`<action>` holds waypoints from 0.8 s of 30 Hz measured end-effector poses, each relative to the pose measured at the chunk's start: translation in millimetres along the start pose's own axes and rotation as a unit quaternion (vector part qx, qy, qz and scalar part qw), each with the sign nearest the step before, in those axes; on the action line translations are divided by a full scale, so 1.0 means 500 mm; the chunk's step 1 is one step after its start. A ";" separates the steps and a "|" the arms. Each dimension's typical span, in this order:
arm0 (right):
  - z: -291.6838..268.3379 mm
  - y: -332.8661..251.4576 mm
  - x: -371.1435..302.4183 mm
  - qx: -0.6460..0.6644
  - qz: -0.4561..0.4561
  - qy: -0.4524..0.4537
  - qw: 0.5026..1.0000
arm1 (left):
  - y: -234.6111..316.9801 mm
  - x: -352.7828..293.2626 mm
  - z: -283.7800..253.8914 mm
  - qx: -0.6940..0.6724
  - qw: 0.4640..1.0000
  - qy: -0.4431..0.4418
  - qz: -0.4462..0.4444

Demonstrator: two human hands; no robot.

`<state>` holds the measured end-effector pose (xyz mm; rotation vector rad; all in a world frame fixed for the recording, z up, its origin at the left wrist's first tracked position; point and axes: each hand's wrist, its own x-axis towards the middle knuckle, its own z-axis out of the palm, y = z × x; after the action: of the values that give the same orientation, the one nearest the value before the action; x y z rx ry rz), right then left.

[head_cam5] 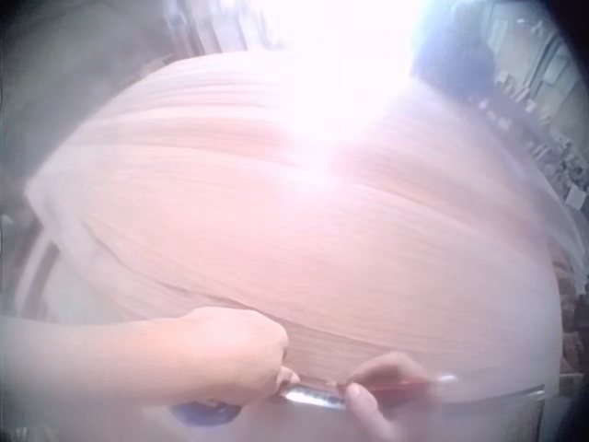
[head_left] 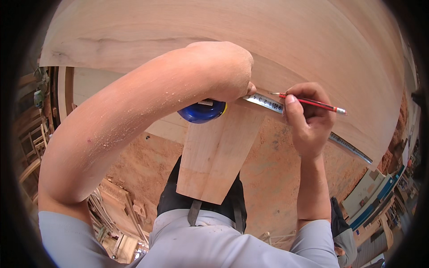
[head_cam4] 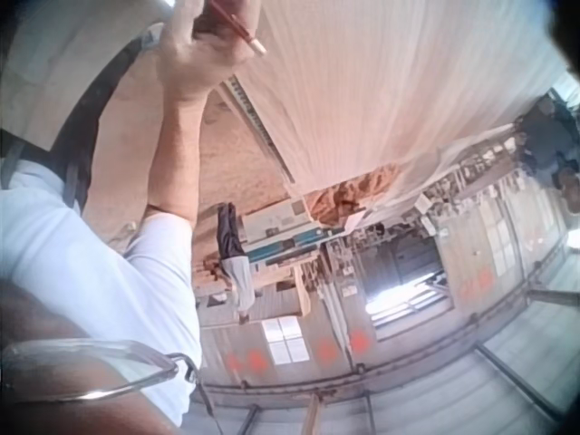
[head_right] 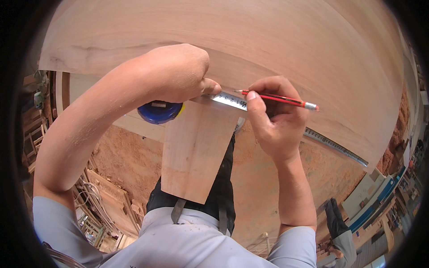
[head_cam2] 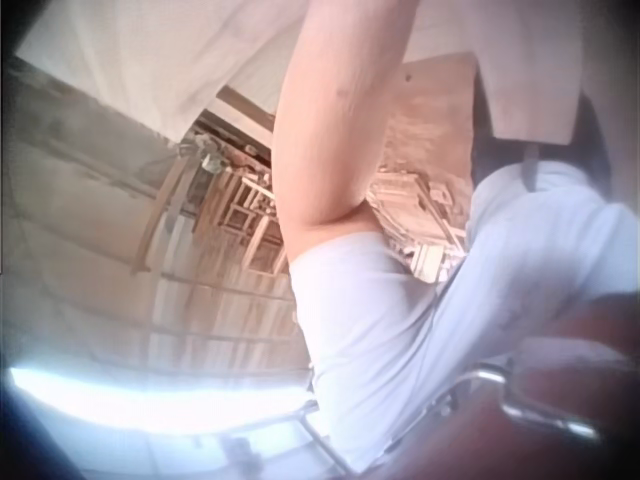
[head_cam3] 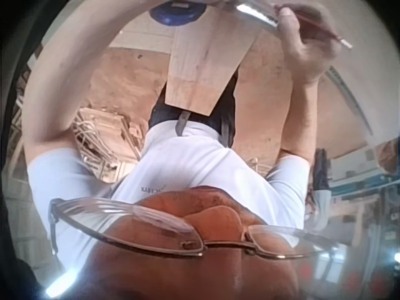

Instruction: The person uses a tape measure and pencil to mark measurements on a large sheet of plywood. They repeatedly measure and mark along the edges and across the surface while another person assists with a square tool.

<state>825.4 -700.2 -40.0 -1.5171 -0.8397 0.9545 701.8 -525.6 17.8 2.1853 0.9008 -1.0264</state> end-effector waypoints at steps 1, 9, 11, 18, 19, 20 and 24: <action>0.001 0.000 -0.002 -0.009 0.000 -0.001 1.000 | -0.001 0.002 0.001 -0.001 1.000 0.003 0.007; 0.011 0.006 -0.002 -0.076 -0.055 -0.005 0.996 | -0.003 -0.001 -0.003 -0.011 1.000 0.006 0.015; 0.012 0.011 -0.001 -0.076 -0.064 -0.009 0.995 | -0.005 0.002 -0.001 -0.010 1.000 0.005 0.018; 0.012 0.018 0.001 -0.091 -0.085 -0.011 0.992 | -0.003 0.001 -0.001 -0.001 1.000 0.010 0.018; 0.011 0.020 0.001 -0.091 -0.088 -0.012 0.992 | -0.003 0.001 0.000 0.000 1.000 0.010 0.018; 0.011 0.021 0.000 -0.092 -0.087 -0.012 0.992 | -0.003 0.002 0.001 0.000 1.000 0.009 0.019; 0.012 0.017 0.003 -0.093 -0.085 -0.015 0.992 | -0.006 0.003 0.001 0.003 1.000 0.010 0.024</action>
<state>820.6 -697.7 -48.8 -1.5631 -1.0850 0.7924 700.0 -523.6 15.6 2.2155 0.8509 -0.9860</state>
